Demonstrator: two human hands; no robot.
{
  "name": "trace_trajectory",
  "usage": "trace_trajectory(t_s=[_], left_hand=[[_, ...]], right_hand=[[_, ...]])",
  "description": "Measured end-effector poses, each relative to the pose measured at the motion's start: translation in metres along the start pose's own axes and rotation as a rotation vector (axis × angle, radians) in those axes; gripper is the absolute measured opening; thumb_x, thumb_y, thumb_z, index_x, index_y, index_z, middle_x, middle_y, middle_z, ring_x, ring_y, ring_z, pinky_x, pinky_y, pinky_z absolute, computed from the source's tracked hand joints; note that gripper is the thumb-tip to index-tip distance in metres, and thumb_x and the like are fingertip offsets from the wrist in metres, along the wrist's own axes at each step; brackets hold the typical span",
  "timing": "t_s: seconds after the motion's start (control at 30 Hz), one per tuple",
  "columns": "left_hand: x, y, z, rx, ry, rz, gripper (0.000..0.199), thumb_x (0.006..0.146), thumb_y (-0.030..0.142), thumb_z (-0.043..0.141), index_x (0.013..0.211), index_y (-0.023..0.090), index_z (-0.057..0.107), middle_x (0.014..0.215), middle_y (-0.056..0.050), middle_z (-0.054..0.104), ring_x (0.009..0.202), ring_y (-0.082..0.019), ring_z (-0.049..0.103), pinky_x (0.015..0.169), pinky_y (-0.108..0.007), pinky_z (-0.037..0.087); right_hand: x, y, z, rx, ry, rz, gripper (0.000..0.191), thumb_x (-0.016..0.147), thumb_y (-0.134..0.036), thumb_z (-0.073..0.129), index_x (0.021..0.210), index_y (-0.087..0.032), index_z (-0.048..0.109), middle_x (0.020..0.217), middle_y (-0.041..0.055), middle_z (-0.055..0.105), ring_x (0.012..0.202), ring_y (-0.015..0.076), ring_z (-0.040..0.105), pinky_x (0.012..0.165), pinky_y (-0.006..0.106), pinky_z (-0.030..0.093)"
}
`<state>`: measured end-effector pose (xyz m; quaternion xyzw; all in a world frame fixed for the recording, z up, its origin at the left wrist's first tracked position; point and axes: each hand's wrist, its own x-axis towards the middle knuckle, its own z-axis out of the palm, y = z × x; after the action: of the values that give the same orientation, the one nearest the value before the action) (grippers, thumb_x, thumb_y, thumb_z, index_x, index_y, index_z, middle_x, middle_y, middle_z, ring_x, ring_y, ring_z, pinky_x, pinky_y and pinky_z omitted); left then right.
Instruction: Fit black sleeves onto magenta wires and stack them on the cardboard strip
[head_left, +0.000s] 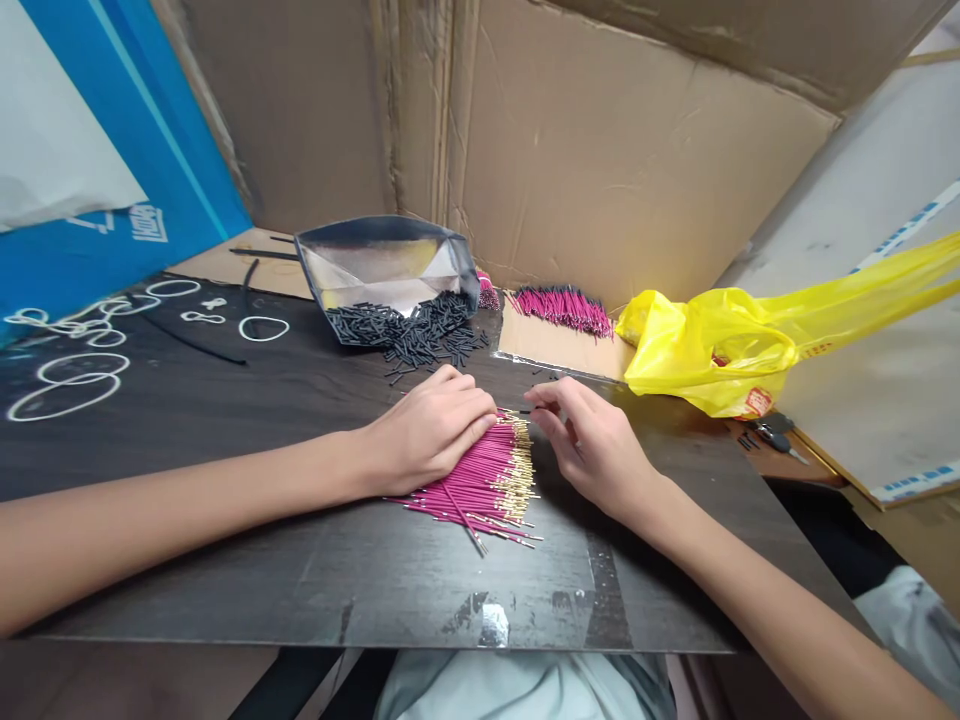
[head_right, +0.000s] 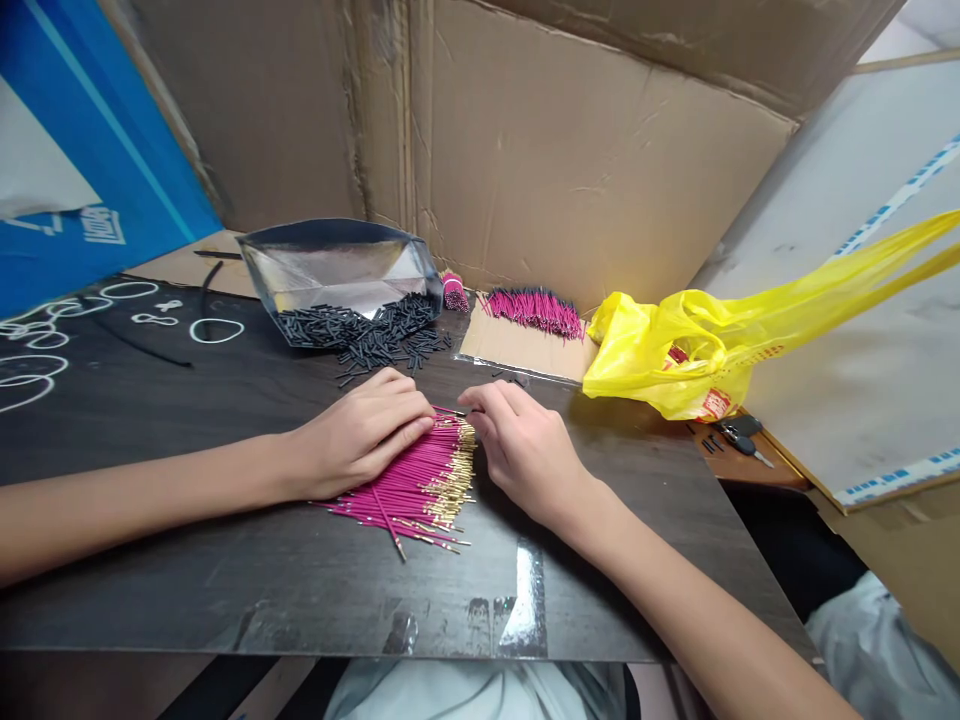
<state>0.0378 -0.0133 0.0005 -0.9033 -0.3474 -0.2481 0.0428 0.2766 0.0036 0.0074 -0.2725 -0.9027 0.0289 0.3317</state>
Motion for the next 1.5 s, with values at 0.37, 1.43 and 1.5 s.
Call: trace_trajectory(t_s=[0.37, 1.43, 1.5], left_hand=[[0.001, 0.002, -0.001, 0.003, -0.033, 0.048, 0.032, 0.105, 0.024, 0.037, 0.087, 0.014, 0.062, 0.08, -0.006, 0.06, 0.078, -0.019, 0.048, 0.084, -0.037, 0.037], [0.0, 0.001, -0.001, -0.102, 0.036, -0.027, 0.031, 0.105, 0.024, 0.035, 0.09, 0.015, 0.061, 0.084, -0.006, 0.061, 0.081, -0.018, 0.049, 0.085, -0.035, 0.039], [0.0, 0.001, -0.001, -0.1, 0.037, -0.026, 0.032, 0.105, 0.025, 0.035, 0.09, 0.015, 0.061, 0.084, -0.006, 0.061, 0.08, -0.018, 0.048, 0.085, -0.035, 0.039]], right_hand=[[-0.001, -0.002, 0.002, -0.006, -0.039, -0.054, 0.014, 0.102, -0.016, 0.046, 0.112, -0.019, 0.056, 0.102, 0.0064, 0.066, 0.094, 0.0165, 0.062, 0.08, 0.03, 0.052], [0.0, 0.001, 0.002, 0.14, 0.002, 0.002, 0.009, 0.097, -0.015, 0.057, 0.101, -0.019, 0.064, 0.092, 0.003, 0.07, 0.083, 0.014, 0.066, 0.076, 0.028, 0.054], [0.0, 0.0, 0.001, 0.137, -0.003, 0.0, 0.01, 0.099, -0.016, 0.055, 0.103, -0.019, 0.064, 0.092, 0.0036, 0.07, 0.083, 0.0145, 0.066, 0.076, 0.029, 0.053]])
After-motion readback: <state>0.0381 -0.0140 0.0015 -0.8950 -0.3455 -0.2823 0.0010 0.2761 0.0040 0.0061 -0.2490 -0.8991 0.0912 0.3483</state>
